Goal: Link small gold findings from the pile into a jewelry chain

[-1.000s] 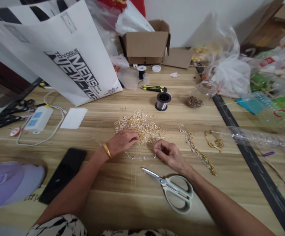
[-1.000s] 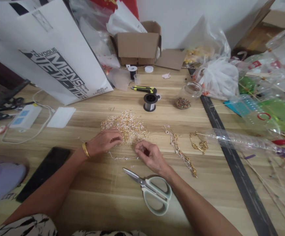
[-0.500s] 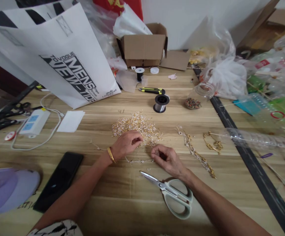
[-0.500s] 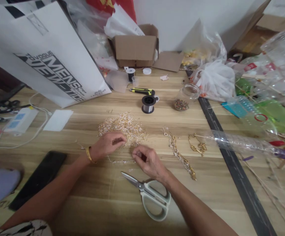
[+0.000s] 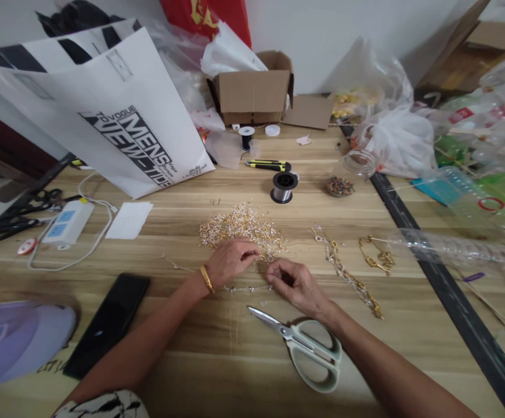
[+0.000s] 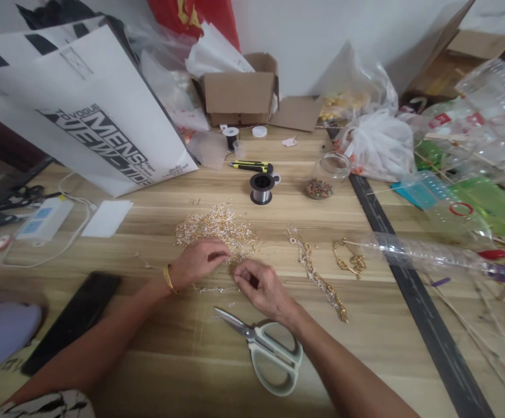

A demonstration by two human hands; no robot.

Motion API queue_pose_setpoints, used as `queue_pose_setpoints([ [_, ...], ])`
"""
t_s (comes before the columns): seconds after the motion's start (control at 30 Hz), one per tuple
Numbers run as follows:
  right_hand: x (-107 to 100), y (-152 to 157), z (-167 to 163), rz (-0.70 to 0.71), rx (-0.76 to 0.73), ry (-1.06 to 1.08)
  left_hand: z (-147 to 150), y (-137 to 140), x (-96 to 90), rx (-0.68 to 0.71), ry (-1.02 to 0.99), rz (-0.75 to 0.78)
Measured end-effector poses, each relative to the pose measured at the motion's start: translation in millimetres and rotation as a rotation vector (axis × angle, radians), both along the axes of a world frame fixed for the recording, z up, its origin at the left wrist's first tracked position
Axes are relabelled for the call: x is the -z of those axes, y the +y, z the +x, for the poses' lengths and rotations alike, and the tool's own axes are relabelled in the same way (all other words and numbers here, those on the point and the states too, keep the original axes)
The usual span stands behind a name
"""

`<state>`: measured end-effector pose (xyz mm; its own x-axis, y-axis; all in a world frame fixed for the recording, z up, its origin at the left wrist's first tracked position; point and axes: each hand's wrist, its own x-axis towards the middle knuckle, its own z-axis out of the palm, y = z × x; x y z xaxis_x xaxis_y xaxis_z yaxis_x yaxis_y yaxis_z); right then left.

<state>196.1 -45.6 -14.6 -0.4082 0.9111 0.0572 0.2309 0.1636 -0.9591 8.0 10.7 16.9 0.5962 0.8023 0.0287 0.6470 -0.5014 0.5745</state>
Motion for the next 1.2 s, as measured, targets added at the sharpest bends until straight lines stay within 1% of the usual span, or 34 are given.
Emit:
queue_pose_setpoints([
  [0.1, 0, 0, 0, -0.002, -0.002, 0.005, 0, 0, -0.2, -0.086, -0.097, -0.089],
  [0.2, -1, 1, 0, 0.011, -0.001, 0.001, -1, 1, -0.7, -0.164, -0.265, -0.253],
  [0.33, 0, 1, 0, 0.023, -0.004, -0.005, -5, 0, -0.7, -0.179, -0.476, -0.477],
  [0.4, 0, 1, -1, 0.027, -0.003, -0.009, -7, 0, 0.0, -0.195, -0.541, -0.552],
  [0.5, 0, 1, -1, 0.028, -0.007, -0.012, -9, -1, 1.2, -0.209, -0.587, -0.626],
  [0.7, 1, 1, 0, 0.021, -0.005, -0.005, -12, 1, 2.4, -0.214, -0.591, -0.665],
  [0.97, 2, 1, 0, 0.007, -0.007, -0.010, -12, 1, 0.4, -0.184, -0.596, -0.704],
  [1.13, 0, 1, 0, 0.015, -0.009, -0.015, -12, 0, 0.9, -0.193, -0.606, -0.678],
  [1.2, 0, 1, 0, 0.027, -0.007, -0.018, -11, 0, 2.5, -0.194, -0.594, -0.643],
])
